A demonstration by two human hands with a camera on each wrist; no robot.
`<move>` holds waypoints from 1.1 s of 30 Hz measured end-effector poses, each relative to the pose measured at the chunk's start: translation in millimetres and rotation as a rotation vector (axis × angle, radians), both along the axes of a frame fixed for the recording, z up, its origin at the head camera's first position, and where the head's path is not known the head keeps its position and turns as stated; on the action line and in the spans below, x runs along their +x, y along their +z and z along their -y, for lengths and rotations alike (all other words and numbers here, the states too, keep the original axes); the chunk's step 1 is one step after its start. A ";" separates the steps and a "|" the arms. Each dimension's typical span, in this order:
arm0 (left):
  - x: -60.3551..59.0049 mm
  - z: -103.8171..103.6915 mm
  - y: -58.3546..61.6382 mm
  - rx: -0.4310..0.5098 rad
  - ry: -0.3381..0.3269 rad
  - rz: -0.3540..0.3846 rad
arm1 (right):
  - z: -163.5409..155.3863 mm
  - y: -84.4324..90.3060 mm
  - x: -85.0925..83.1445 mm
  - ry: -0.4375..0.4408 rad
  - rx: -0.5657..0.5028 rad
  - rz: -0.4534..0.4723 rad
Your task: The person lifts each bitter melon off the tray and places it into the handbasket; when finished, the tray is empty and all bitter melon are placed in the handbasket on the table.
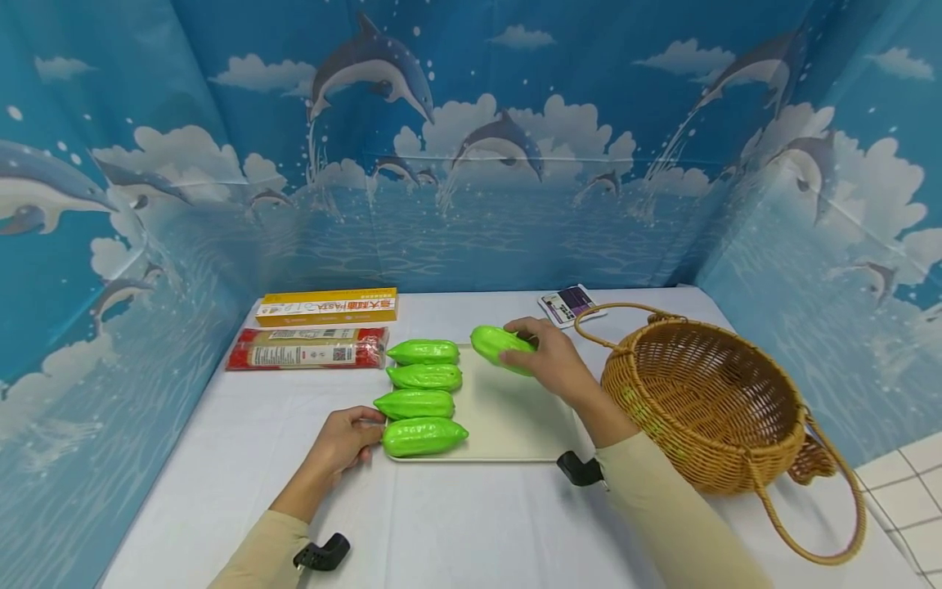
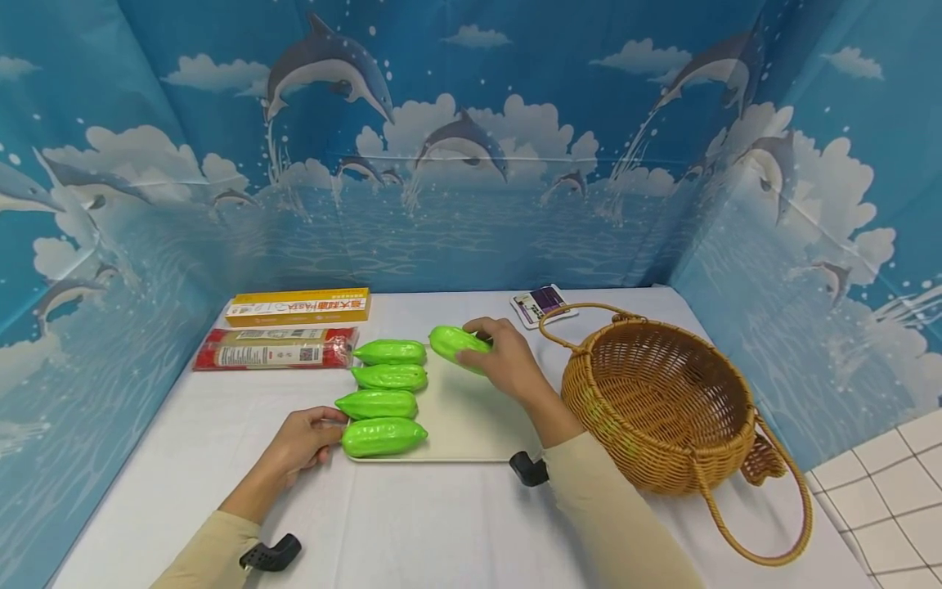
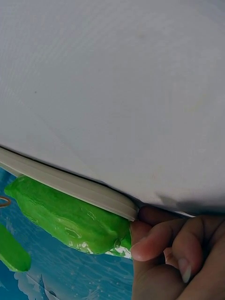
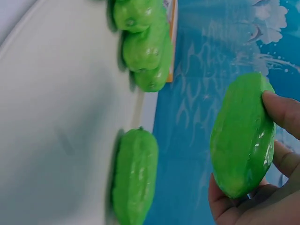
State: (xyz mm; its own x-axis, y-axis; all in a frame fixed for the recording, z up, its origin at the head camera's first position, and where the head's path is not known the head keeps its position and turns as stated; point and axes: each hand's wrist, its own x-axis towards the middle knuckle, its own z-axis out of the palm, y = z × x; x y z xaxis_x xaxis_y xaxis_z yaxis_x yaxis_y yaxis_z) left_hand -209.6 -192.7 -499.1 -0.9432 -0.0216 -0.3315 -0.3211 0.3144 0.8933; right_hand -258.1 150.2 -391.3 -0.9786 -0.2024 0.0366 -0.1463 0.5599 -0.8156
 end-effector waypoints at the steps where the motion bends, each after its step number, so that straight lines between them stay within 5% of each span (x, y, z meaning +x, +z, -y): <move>1: -0.1 0.3 0.3 0.001 0.000 0.002 | 0.9 4.1 1.9 0.005 -0.017 0.011; 7: -0.3 1.5 3.3 -0.003 -0.002 -0.007 | 8.0 32.3 15.5 0.013 -0.108 0.083; 20: -0.5 1.7 5.0 -0.009 -0.013 -0.018 | -6.2 115.2 42.2 0.069 -0.091 0.090; 33: -0.2 0.1 2.3 -0.022 -0.013 -0.005 | -89.9 140.5 32.7 0.026 0.037 0.075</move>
State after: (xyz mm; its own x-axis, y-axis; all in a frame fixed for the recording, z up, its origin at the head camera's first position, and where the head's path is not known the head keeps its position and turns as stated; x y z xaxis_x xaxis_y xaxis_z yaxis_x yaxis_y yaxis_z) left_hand -209.8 -192.8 -496.8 -0.9452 -0.0170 -0.3261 -0.3124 0.3379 0.8878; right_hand -225.4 240.1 -250.8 -0.9728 -0.2275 -0.0449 -0.1002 0.5868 -0.8035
